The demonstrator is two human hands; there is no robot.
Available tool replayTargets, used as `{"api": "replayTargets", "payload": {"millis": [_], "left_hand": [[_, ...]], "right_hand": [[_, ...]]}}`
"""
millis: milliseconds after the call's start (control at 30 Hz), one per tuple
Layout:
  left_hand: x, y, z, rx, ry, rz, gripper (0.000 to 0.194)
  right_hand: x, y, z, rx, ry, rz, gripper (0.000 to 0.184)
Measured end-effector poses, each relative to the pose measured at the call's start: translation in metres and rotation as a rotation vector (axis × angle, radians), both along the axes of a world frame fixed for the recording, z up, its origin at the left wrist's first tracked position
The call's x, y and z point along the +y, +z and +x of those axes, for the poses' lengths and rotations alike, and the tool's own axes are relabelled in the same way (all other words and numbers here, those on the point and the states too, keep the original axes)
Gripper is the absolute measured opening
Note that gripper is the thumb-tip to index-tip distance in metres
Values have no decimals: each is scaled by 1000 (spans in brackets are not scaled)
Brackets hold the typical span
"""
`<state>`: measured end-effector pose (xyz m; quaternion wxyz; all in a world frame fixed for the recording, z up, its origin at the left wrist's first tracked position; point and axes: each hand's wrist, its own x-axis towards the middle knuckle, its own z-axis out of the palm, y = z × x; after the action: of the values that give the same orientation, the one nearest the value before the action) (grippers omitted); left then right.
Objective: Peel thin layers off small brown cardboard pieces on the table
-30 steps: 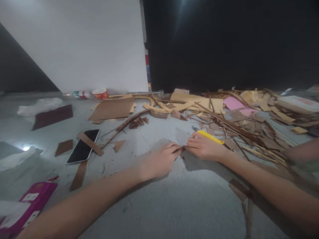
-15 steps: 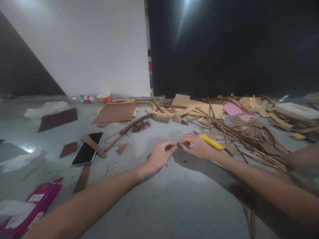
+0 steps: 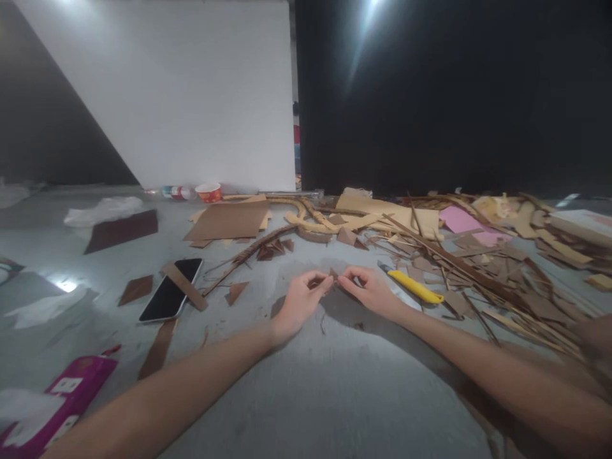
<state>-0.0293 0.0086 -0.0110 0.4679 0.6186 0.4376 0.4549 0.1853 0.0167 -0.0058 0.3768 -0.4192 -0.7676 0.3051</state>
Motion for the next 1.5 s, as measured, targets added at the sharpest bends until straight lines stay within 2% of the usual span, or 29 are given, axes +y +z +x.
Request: {"api": "replayTargets", "payload": {"millis": [133,333,500,633,767,933,1067,1233,1500], "left_hand": [[-2,-1,2,-12,16,-28,39],[-2,2,1,24,45,-29,38],[-3,2,2,43,23,-4,38],[-4,1,2,38,-2,1,38],[-5,2,3,39,2,1,38],[-7,6,3,51,9,13,34],[-6,3,1,51,22,-1,38],[-1,-2,-2,20,63,-32,43],[2,-4,-1,-127,39,-97,45]], "right_hand": [[-1,-4,0,-10,-29,30,41],[-9,3,1,70,-129,161,37],[-11,5,1,52,-71,161,31],[-12,6,1,84,-104,185,31],[-12,5,0,97,-51,201,29],[-8,1,1,87,-36,113,28],[-6,-1,2,98,9,37,29],[-4,0,4,99,47,80,31],[-4,4,5,66,62,125,34]]}}
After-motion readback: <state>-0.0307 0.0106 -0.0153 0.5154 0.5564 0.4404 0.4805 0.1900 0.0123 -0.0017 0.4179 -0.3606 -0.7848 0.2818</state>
